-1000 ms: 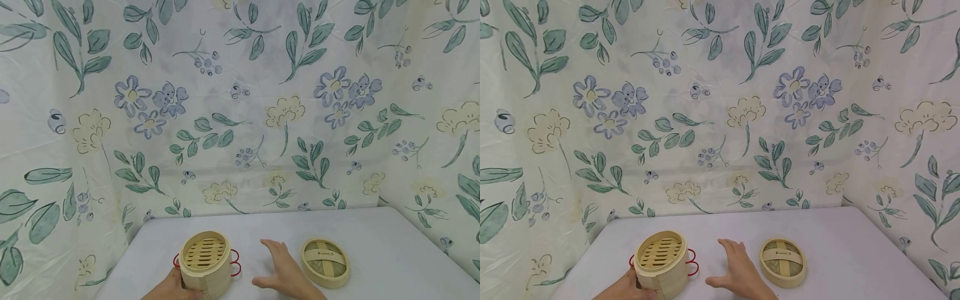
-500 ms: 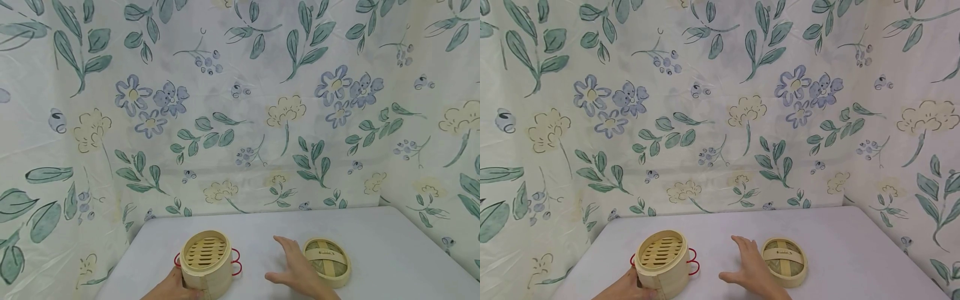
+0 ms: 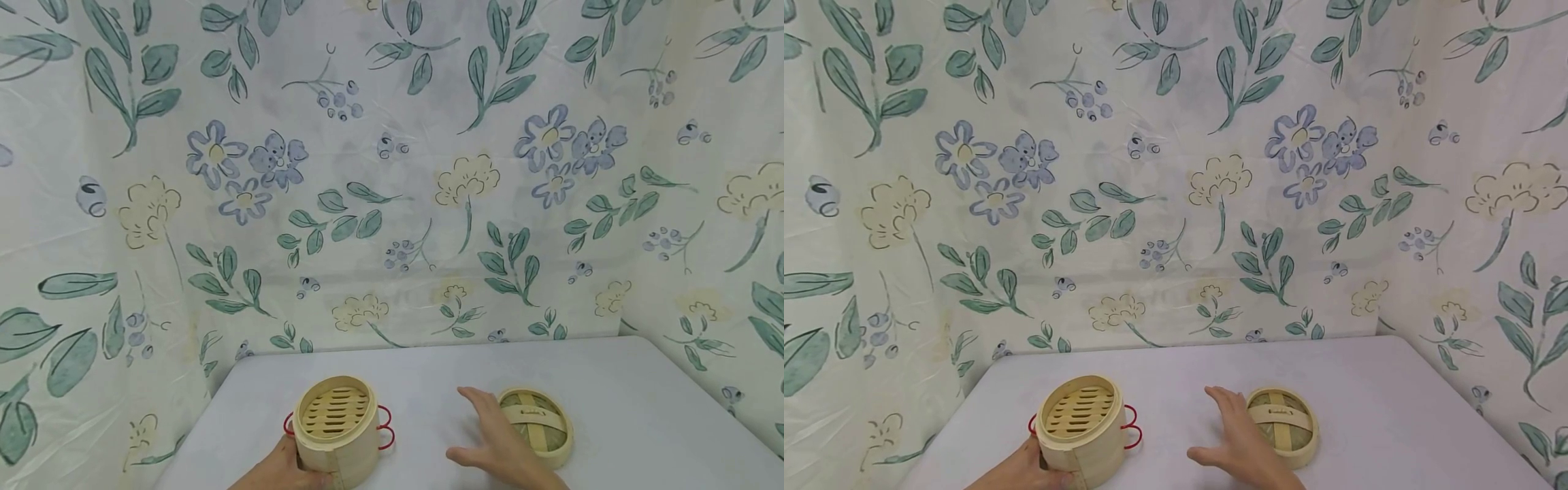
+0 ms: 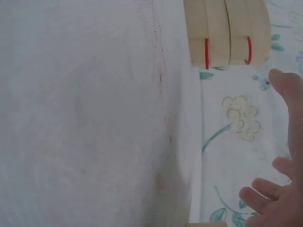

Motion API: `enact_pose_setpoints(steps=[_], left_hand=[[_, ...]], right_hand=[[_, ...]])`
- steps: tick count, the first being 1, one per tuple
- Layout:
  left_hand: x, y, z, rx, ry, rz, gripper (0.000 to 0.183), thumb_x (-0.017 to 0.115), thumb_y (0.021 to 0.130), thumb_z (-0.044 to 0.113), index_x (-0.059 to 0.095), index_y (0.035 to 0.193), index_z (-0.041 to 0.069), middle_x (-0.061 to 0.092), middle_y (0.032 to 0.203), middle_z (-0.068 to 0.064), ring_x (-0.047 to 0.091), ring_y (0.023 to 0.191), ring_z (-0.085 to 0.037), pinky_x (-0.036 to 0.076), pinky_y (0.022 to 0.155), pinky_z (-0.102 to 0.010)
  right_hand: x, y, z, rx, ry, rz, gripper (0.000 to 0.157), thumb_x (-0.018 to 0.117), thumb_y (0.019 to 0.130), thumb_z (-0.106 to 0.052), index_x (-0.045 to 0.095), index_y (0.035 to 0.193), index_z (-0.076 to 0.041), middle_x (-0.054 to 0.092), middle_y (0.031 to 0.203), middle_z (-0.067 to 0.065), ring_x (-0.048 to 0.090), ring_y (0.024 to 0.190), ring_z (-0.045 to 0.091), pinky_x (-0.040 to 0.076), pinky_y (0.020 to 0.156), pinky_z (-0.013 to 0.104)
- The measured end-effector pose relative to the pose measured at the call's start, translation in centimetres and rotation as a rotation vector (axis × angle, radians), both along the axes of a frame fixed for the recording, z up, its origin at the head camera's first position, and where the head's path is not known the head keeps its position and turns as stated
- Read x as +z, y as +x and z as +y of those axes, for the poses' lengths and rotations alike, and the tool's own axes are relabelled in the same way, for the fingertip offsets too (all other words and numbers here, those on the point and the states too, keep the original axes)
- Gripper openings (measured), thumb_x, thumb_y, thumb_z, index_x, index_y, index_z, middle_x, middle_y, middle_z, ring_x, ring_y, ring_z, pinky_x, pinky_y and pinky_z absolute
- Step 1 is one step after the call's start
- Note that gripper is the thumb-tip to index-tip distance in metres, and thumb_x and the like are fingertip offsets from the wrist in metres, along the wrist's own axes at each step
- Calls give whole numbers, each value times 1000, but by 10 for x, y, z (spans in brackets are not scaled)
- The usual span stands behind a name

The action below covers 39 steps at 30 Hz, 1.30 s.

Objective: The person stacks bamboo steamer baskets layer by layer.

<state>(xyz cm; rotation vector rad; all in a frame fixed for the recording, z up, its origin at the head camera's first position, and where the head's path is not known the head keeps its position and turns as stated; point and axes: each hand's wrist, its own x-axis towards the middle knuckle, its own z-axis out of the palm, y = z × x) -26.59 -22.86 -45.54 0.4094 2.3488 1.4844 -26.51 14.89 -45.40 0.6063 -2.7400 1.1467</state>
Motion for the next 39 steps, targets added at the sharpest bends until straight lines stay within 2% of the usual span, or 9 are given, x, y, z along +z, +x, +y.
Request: enact_pose_setpoints(steps=[2,6,9,15,20,25,30,34,39], left_hand=[[0,0,0,17,-19,-8,91,77,74,26,20,143,10,41,137,-9,38,122,-24,26,102,-53],[0,-1,0,43,-48,-24,94,78,74,28,18,143,8,40,137,-11,39,122,-26,25,102,-60],[-1,-2,0,57,-71,-31,95,78,73,29,18,143,6,41,136,-13,41,121,-27,26,100,-60],[0,-2,1,58,-62,-37,94,77,74,28,18,143,6,41,136,-13,41,121,-27,27,100,-60],[0,-1,1,75,-75,-43,96,78,73,28,17,143,4,41,136,-15,42,120,-28,27,99,-61],[-2,-1,2,90,-90,-33,100,79,72,30,13,144,4,38,136,-17,41,121,-31,28,99,-61],[-3,-1,1,51,-59,7,95,77,74,28,16,143,5,41,135,-13,42,120,-26,30,100,-54],[-4,-1,0,22,-14,17,91,77,75,25,19,143,6,44,134,-10,44,119,-23,32,99,-47],[-5,-2,0,62,-55,-10,97,79,73,28,16,143,4,42,135,-14,43,120,-28,31,99,-58]], right_hand=[[0,1,2,5,-1,-17,90,70,71,-56,31,141,-14,34,141,7,33,128,28,35,98,53],[-2,3,4,3,11,8,91,70,71,-57,32,140,-14,34,140,5,34,127,25,36,98,52],[-4,3,6,1,23,43,91,70,70,-57,32,140,-14,35,139,4,35,126,24,37,97,51],[-5,5,15,10,8,12,90,71,71,-55,30,141,-14,31,142,6,31,129,28,33,99,54],[-3,4,25,-20,14,-2,92,72,70,-55,29,142,-15,30,143,6,31,129,27,35,98,53],[-4,2,36,-33,-3,7,92,73,71,-52,30,142,-12,31,143,10,29,131,34,33,98,57],[-6,1,44,-46,-13,74,91,75,71,-47,31,142,-11,32,143,12,28,130,35,32,98,58],[-6,1,50,-76,22,90,90,74,71,-49,31,141,-13,34,141,11,30,129,34,35,96,56],[-3,2,58,-96,45,119,93,76,70,-47,31,142,-10,33,141,18,25,131,42,20,102,63]])
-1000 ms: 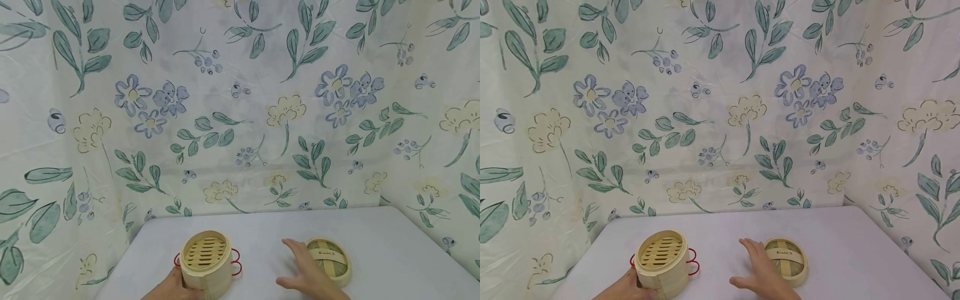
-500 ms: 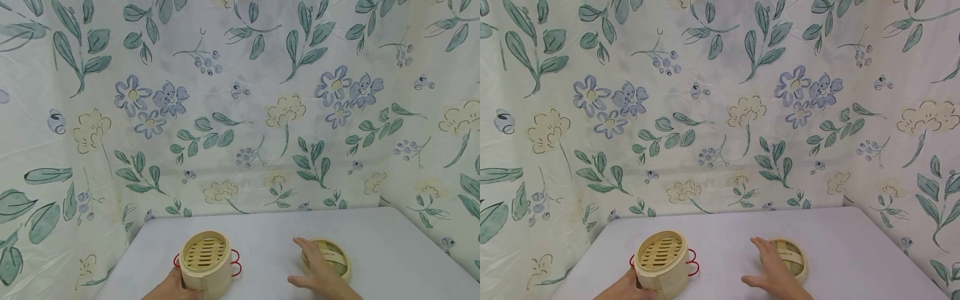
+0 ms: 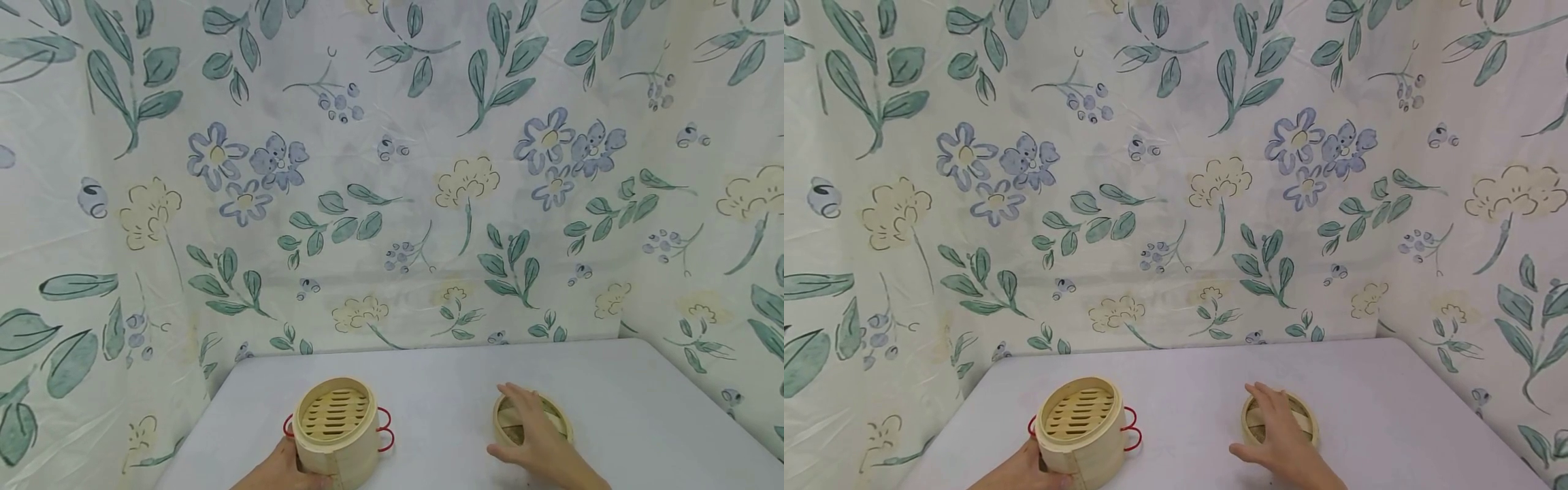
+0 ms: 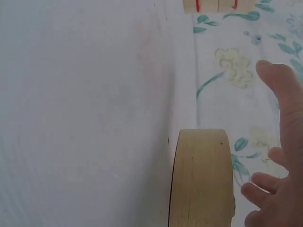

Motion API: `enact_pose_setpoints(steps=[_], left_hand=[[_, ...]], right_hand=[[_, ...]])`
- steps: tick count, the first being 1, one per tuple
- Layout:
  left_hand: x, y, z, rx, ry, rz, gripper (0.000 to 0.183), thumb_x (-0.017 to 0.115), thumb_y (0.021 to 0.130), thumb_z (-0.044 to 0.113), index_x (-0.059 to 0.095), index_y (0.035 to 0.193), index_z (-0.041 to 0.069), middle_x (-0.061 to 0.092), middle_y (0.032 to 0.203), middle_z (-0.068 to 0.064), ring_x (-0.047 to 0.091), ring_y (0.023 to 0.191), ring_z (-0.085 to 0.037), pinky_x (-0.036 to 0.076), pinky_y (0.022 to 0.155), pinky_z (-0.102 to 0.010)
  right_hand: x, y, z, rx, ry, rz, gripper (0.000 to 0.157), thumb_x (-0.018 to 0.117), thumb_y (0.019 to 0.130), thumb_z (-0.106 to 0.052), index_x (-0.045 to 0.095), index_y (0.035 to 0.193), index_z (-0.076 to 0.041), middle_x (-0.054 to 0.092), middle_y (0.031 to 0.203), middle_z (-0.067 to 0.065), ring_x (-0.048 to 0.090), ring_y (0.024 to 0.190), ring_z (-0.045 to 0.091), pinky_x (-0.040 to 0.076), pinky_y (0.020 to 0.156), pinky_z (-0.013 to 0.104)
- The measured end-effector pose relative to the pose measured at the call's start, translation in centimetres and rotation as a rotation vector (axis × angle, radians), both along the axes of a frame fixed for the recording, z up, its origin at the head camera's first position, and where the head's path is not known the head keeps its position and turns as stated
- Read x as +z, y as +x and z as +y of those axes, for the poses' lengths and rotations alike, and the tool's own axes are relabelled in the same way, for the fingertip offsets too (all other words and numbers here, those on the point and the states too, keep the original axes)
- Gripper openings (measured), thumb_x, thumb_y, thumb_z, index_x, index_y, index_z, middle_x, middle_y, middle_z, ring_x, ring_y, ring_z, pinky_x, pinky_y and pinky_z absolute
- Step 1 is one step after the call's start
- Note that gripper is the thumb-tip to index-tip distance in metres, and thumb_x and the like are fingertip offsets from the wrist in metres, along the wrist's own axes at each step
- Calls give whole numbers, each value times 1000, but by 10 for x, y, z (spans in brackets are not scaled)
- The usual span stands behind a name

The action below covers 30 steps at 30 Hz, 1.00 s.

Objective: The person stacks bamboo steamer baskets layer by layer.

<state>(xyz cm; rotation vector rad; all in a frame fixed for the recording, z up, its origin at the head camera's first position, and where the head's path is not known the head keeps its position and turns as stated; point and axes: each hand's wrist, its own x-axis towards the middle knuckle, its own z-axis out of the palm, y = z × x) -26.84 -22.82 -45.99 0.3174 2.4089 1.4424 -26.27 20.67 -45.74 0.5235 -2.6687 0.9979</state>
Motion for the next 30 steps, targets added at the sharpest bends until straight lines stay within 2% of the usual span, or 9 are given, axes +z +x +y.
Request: enact_pose_setpoints(steps=[5,8,13,16,17,20,24,27,30], left_hand=[[1,-1,0,18,-19,-18,100,79,72,30,13,144,4,37,137,-17,40,123,-32,27,99,-62],[2,0,0,18,-10,-31,99,78,73,31,14,144,4,37,138,-17,38,124,-32,26,99,-62],[2,-1,0,9,-5,-22,97,77,74,32,15,144,6,37,140,-15,37,125,-31,25,101,-61],[2,-1,0,13,-35,-5,99,77,74,33,13,144,6,36,139,-17,37,124,-31,26,100,-61],[2,0,0,16,-42,-7,99,77,74,33,13,144,6,36,139,-17,38,124,-32,26,100,-61],[2,0,0,40,-80,-11,102,78,72,34,13,144,3,36,136,-21,39,122,-34,27,99,-62],[3,1,1,60,-91,-24,104,80,70,35,14,143,2,38,134,-21,40,121,-34,26,99,-63],[3,0,1,49,-75,-39,102,79,70,36,16,143,2,40,134,-19,42,120,-32,27,99,-62],[3,-1,0,41,-75,-49,100,79,70,37,20,141,1,45,132,-16,45,118,-29,30,98,-60]], right_hand=[[1,-2,10,-37,-9,72,94,80,66,-43,34,140,-7,35,139,21,27,128,46,13,103,64],[1,-3,17,-24,-21,113,93,80,66,-42,35,138,-3,35,137,24,29,127,46,7,105,62],[2,-5,28,-15,-31,77,94,78,68,-44,33,138,0,32,138,27,23,127,51,4,102,66],[1,-5,33,-21,-36,13,94,78,68,-43,31,139,-2,28,140,26,15,128,55,6,97,72],[1,-5,34,-23,-24,11,94,78,68,-44,31,139,-3,28,140,26,17,128,55,7,96,73],[-2,-5,36,-40,37,67,94,78,66,-47,34,137,-3,32,137,25,24,126,52,12,94,73],[-6,-6,39,-77,124,172,97,78,63,-51,37,135,-1,37,133,24,34,120,43,21,93,67],[-6,-6,40,-98,156,130,98,76,64,-54,35,137,-3,35,135,22,31,120,42,27,91,64],[-5,-6,42,-93,145,9,97,74,67,-54,33,140,-5,28,140,25,24,123,47,30,89,67]])
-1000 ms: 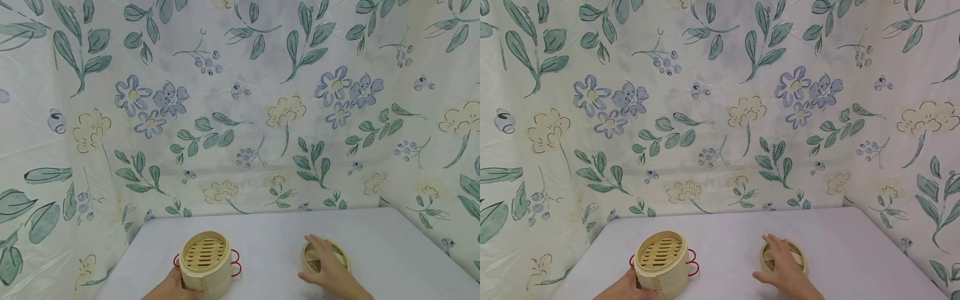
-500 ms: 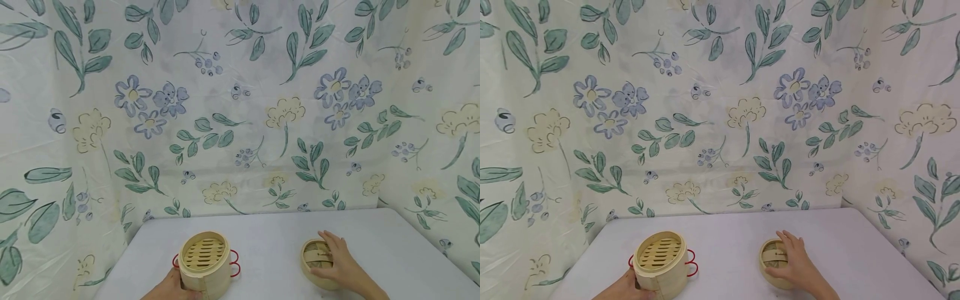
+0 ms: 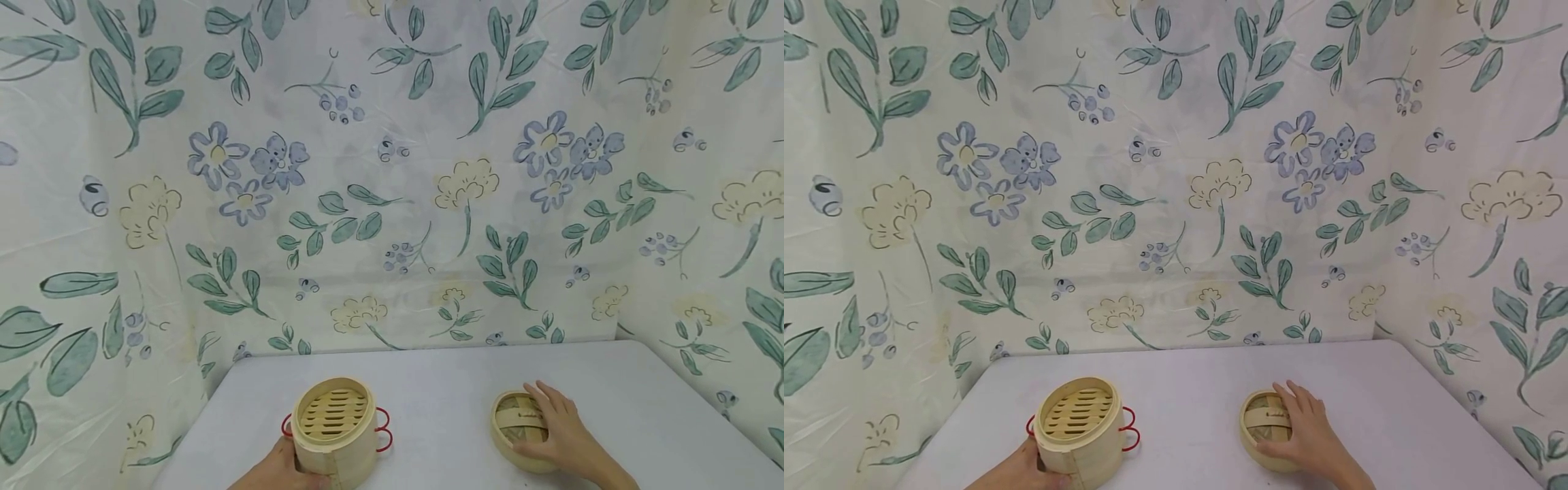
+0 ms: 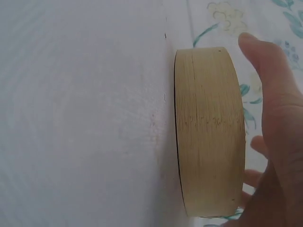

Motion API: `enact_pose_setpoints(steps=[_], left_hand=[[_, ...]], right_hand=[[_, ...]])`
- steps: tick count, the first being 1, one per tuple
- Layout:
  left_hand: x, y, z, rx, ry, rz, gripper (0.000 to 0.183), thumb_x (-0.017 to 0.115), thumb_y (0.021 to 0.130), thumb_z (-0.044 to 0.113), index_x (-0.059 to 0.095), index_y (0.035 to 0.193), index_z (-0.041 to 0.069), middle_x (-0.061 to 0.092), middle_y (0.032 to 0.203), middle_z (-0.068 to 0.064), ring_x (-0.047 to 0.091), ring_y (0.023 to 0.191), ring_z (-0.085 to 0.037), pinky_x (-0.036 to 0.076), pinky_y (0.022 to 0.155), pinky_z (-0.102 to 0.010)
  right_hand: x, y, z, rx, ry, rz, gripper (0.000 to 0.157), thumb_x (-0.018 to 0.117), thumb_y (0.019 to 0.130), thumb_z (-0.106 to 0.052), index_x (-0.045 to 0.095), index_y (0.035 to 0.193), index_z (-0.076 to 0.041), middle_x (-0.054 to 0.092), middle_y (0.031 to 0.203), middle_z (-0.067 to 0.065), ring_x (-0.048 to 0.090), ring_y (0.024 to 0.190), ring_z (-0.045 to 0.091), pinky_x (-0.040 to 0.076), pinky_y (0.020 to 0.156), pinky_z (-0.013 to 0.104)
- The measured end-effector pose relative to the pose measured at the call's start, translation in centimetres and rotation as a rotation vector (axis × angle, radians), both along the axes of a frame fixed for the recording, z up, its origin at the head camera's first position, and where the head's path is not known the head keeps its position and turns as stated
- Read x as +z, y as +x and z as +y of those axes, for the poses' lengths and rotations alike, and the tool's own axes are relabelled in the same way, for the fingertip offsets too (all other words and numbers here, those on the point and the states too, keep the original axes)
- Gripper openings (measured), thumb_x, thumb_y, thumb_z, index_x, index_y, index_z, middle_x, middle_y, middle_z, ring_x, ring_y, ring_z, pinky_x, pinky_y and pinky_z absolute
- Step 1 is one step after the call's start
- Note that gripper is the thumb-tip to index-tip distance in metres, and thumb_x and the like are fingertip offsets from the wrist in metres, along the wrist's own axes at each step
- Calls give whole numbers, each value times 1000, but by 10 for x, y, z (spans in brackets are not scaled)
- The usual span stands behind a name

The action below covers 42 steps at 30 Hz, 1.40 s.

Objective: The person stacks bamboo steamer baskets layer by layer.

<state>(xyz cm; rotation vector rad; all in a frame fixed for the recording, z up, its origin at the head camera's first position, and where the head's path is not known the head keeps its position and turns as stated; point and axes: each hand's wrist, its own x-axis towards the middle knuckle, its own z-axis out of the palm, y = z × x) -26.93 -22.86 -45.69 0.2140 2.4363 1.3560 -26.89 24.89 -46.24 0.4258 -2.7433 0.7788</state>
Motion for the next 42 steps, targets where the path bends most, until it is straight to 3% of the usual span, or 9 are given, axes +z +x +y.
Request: enact_pose_setpoints(steps=[4,8,14,21,35,42], left_hand=[[1,0,0,-13,-20,0,93,78,71,38,27,139,0,51,127,-12,49,113,-24,34,97,-57],[2,1,0,-34,-8,-2,83,76,74,36,33,136,1,54,125,-9,51,111,-21,37,96,-55],[2,0,0,-22,-14,-15,85,77,72,38,33,136,1,53,126,-10,50,112,-22,35,96,-58],[-2,-2,-2,-62,26,23,79,76,74,32,35,135,2,55,125,-8,51,113,-21,37,96,-54],[-2,-1,-3,-30,23,-18,93,79,71,36,25,139,1,50,128,-11,49,114,-24,32,98,-59],[-2,1,-2,-36,72,-30,92,79,71,32,26,140,3,50,129,-9,49,115,-23,34,97,-57]], right_hand=[[-1,0,2,24,-50,-132,94,73,70,-50,31,141,-7,20,143,28,17,126,50,28,86,73],[-4,-1,3,31,-47,-177,93,73,69,-50,33,141,-9,19,144,27,16,128,47,32,85,71],[-4,0,2,27,-13,-180,92,75,65,-51,37,140,-11,21,145,23,20,127,46,38,81,65],[-5,-1,2,21,7,-170,91,73,66,-55,38,139,-15,22,145,22,23,127,46,41,79,62],[0,1,-1,5,-3,-163,88,75,65,-55,43,136,-15,28,142,23,25,126,47,39,79,65],[4,1,-1,-15,12,-161,86,73,66,-58,46,135,-14,32,141,23,27,125,48,39,80,65]])
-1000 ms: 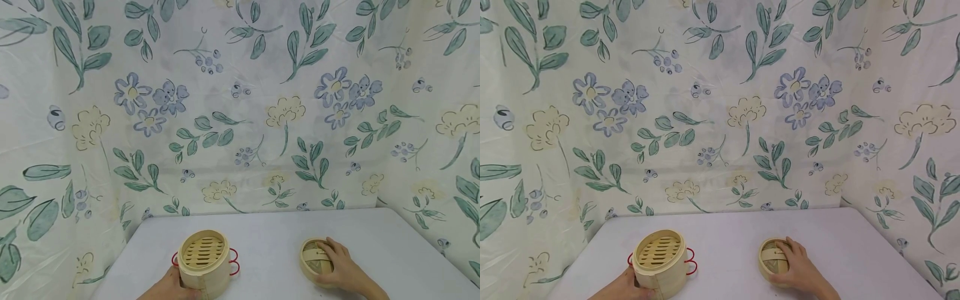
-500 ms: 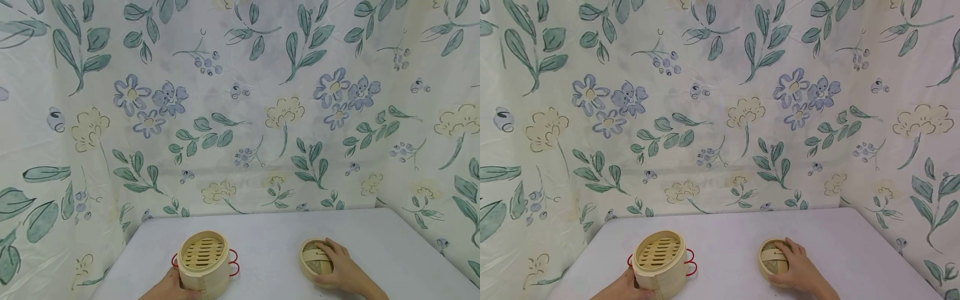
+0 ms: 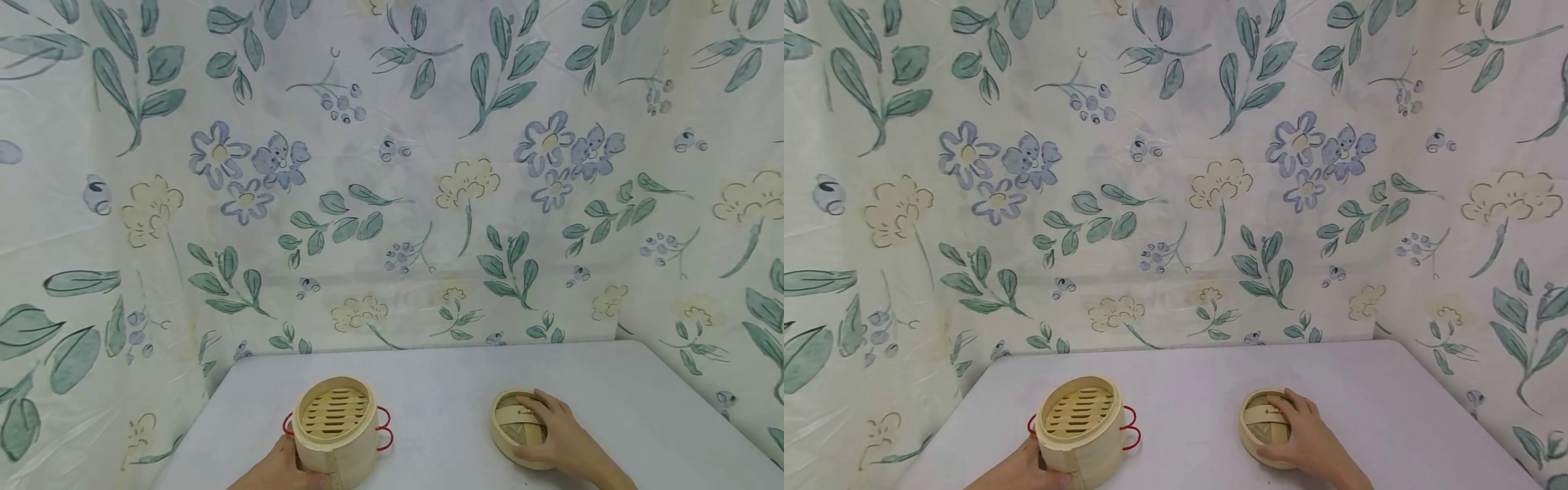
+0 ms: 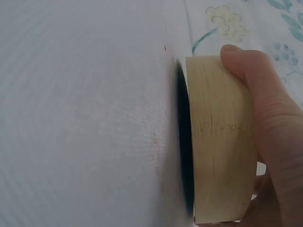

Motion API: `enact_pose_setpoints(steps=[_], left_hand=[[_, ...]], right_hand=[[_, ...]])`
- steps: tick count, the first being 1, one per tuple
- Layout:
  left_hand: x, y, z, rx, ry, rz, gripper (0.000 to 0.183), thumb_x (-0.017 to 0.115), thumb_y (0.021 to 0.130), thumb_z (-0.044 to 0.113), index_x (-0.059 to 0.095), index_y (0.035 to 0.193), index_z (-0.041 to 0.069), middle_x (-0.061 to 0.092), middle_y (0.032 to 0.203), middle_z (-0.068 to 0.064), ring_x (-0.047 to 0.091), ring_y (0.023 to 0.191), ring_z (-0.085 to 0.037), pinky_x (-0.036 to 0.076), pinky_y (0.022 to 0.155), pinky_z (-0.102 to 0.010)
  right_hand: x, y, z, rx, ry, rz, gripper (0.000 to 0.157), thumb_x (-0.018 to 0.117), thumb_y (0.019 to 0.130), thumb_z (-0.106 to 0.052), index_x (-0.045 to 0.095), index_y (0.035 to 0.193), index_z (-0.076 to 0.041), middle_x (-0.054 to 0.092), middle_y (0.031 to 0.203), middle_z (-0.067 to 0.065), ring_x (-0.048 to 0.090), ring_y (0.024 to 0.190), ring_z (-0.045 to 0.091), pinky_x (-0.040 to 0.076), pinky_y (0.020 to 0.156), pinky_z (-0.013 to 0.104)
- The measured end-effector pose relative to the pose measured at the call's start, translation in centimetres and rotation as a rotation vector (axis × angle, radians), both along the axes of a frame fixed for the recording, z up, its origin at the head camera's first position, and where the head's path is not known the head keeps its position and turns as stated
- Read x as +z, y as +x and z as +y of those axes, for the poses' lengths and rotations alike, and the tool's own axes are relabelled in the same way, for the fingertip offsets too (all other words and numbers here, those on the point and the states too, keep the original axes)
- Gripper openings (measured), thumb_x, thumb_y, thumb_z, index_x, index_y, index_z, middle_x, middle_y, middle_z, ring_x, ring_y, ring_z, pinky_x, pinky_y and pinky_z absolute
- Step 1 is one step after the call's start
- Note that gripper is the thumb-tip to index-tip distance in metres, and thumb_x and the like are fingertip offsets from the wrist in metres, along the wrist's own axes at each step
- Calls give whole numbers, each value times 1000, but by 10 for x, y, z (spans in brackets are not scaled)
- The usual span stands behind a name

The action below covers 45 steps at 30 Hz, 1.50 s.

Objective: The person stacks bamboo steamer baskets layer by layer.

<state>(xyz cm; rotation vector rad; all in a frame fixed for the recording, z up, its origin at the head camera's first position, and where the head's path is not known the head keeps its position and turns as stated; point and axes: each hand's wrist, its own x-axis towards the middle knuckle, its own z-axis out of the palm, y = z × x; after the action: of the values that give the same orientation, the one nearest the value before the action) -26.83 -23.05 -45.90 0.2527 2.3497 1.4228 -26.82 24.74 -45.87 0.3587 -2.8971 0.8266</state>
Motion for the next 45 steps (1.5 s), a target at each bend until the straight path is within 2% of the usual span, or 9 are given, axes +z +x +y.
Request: enact_pose_setpoints(steps=[5,9,17,24,31,37,45], left_hand=[[-2,0,1,2,4,20,98,80,70,33,21,142,2,45,132,-14,46,119,-28,33,98,-57],[0,0,0,17,-45,11,102,81,68,37,20,141,0,46,130,-14,47,117,-28,33,97,-59],[1,0,-1,13,-49,5,95,78,73,35,22,141,-2,47,129,-14,47,117,-28,32,96,-60],[-3,-2,-2,-29,27,21,85,75,77,28,25,141,0,49,131,-11,48,116,-24,34,97,-57],[-4,-2,-1,-58,120,31,88,74,78,25,19,144,5,41,138,-13,42,122,-26,32,99,-56],[-4,-1,1,-67,121,41,87,74,78,25,20,144,5,43,138,-12,44,121,-25,33,99,-55],[-1,-2,1,-59,97,52,88,74,78,26,20,143,5,43,137,-12,43,121,-25,32,100,-55]], right_hand=[[2,1,0,-15,12,-4,85,73,65,-58,47,134,-14,33,140,22,29,124,47,39,79,65],[3,0,-2,-14,8,-3,85,72,66,-59,47,133,-14,33,140,21,29,125,46,40,79,63],[9,-2,-7,-31,-11,-16,85,71,65,-62,47,134,-18,32,142,18,28,127,43,41,79,61],[13,-2,-10,-23,-16,-2,83,71,67,-59,47,134,-17,33,142,19,28,126,44,41,81,60],[14,-2,-11,-19,-13,11,82,71,67,-59,47,133,-16,34,142,19,29,126,44,41,80,61],[19,-4,-16,-8,-9,45,83,70,67,-61,48,133,-16,34,142,18,30,126,44,41,82,61],[27,-6,-25,-9,-29,39,83,69,65,-65,48,133,-21,33,144,12,31,127,37,43,81,54]])
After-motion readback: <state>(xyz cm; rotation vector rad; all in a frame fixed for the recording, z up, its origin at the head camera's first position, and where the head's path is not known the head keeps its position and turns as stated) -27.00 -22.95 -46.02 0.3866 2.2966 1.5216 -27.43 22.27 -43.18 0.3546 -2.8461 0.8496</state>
